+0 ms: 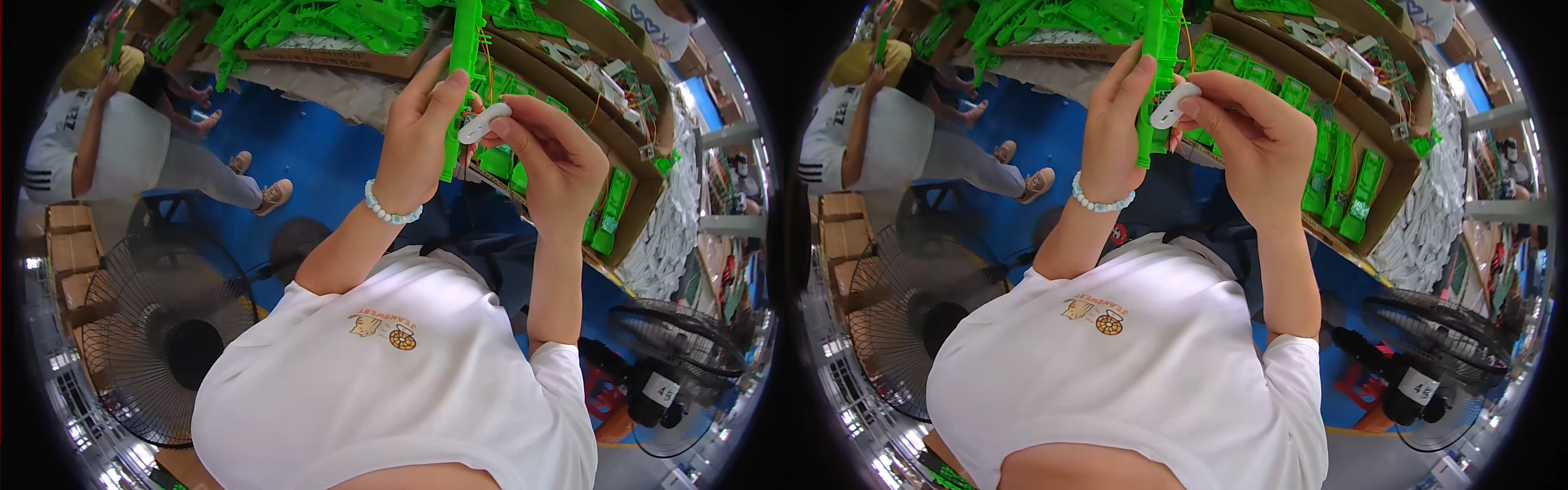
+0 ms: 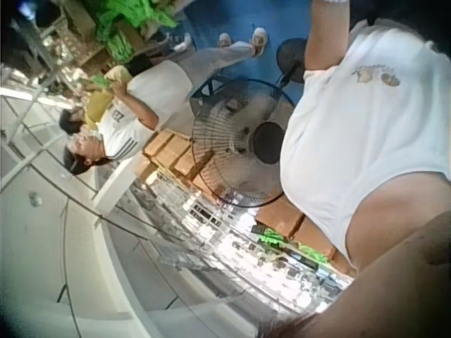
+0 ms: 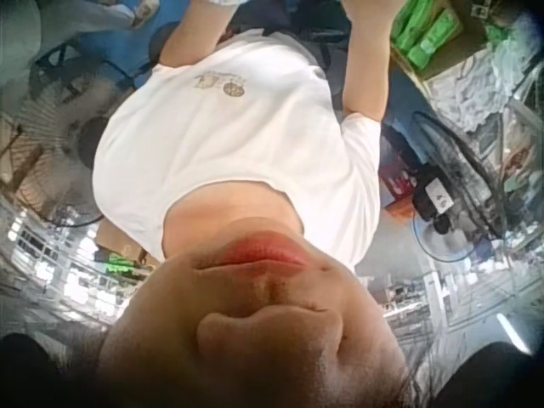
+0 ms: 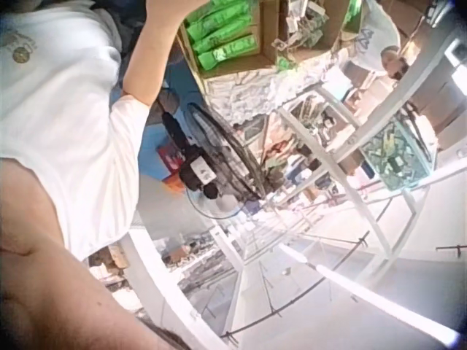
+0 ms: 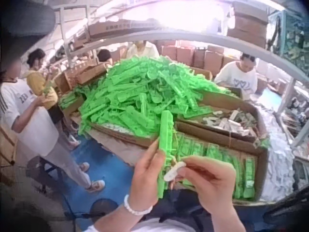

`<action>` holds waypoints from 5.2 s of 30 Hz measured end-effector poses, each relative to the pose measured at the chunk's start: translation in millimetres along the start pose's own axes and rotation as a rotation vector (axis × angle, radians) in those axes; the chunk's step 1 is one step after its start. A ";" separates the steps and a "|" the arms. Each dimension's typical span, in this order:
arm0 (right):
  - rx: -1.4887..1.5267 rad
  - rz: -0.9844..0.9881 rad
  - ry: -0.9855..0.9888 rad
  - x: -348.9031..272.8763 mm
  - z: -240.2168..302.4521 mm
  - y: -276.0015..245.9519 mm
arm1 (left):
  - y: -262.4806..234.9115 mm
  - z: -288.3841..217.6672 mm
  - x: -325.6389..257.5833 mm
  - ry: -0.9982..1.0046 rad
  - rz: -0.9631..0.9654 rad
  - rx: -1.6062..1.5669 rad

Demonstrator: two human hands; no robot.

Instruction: The person assembles electronic components by hand, inserting circuit boards, wires, and white plastic parts into green plastic housings.

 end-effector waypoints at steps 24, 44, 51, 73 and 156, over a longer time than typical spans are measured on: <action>-0.026 0.003 0.229 4.9 -12.8 -84.0 | 56.1 67.7 17.7 0.152 0.096 0.339; -0.137 -0.141 0.080 -4.4 3.4 -95.5 | 77.5 71.8 25.0 0.089 0.221 0.344; -0.077 -0.058 0.189 -2.8 5.4 -95.0 | 82.7 66.5 14.7 0.157 0.148 0.249; -0.681 -0.119 -0.294 0.6 3.8 -85.3 | 51.0 68.0 38.4 -0.324 0.294 -0.420; -0.987 -0.510 0.134 -66.6 -39.2 -90.3 | 14.9 104.3 15.6 0.222 0.374 0.095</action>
Point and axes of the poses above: each hand's wrist, its own x-axis towards the middle knuckle, its own y-axis out of the palm, z = x × y, the point moved 1 cm from there along x, towards the middle knuckle, and after that the axes turned 12 degrees about -x, right-handed, at the moved point
